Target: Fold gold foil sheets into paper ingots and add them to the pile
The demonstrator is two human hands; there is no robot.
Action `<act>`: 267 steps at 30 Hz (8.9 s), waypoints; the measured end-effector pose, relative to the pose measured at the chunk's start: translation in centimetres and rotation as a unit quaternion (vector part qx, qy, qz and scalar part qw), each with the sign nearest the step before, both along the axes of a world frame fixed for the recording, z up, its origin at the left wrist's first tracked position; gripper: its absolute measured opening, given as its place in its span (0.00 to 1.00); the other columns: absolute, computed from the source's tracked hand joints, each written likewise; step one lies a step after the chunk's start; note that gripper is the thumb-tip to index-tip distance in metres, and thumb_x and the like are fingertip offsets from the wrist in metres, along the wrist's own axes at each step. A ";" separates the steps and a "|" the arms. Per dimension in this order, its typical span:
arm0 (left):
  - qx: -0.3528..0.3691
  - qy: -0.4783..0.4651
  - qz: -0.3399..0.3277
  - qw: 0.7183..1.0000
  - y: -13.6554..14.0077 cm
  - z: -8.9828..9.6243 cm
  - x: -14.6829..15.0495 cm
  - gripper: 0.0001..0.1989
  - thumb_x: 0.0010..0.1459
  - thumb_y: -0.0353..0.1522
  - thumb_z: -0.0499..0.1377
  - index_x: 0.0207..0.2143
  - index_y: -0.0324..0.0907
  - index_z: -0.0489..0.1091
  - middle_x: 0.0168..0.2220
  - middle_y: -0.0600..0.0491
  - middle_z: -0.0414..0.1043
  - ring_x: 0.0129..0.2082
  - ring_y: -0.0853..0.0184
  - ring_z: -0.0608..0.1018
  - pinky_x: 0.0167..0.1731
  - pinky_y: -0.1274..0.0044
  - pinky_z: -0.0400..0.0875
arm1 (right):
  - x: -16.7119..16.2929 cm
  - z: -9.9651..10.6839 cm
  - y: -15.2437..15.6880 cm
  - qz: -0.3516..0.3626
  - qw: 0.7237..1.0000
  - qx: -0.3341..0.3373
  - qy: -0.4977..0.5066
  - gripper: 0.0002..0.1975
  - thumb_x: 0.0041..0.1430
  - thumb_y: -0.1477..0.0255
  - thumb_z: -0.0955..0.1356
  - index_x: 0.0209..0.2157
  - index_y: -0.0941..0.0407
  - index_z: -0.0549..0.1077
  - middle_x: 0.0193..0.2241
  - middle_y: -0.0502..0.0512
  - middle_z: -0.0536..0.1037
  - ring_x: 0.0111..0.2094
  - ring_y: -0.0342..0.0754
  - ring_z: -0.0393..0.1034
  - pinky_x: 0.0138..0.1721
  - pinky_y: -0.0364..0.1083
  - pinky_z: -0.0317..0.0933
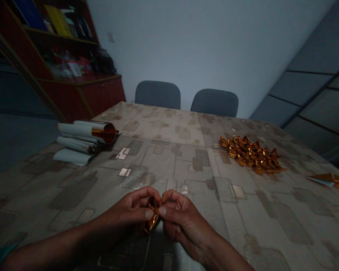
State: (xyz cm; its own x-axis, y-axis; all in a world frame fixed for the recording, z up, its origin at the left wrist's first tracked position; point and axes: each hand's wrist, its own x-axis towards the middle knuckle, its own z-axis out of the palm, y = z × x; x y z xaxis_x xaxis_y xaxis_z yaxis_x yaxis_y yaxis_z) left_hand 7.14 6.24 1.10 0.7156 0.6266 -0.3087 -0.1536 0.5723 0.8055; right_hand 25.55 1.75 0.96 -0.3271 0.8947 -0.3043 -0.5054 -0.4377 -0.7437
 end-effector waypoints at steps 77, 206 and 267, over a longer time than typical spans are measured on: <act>-0.083 -0.086 0.052 0.992 -0.2 -0.2 -0.1 0.20 0.52 0.28 0.70 0.47 0.42 0.69 0.39 0.54 0.73 0.30 0.76 0.76 0.31 0.84 0.68 | -0.2 2.2 -0.2 -0.016 0.988 0.124 -0.094 0.13 0.57 0.64 0.75 0.31 0.57 0.71 0.25 0.49 0.73 0.25 0.40 0.64 0.28 0.40 0.55; -0.082 -0.084 -0.014 0.993 -0.5 -0.3 0.2 0.15 0.51 0.32 0.70 0.32 0.40 0.64 0.29 0.55 0.70 0.23 0.76 0.71 0.25 0.83 0.63 | -0.9 2.0 -0.7 -0.016 0.906 0.243 -0.347 0.07 0.63 0.67 0.66 0.39 0.54 0.74 0.31 0.51 0.71 0.29 0.46 0.65 0.30 0.46 0.60; -0.031 -0.023 0.011 0.999 0.4 0.0 -0.2 0.19 0.48 0.36 0.72 0.35 0.41 0.65 0.28 0.55 0.73 0.27 0.72 0.75 0.27 0.81 0.63 | -0.4 2.0 -0.3 -0.015 0.945 0.207 -0.254 0.10 0.64 0.63 0.68 0.42 0.53 0.71 0.30 0.52 0.73 0.31 0.46 0.68 0.32 0.47 0.64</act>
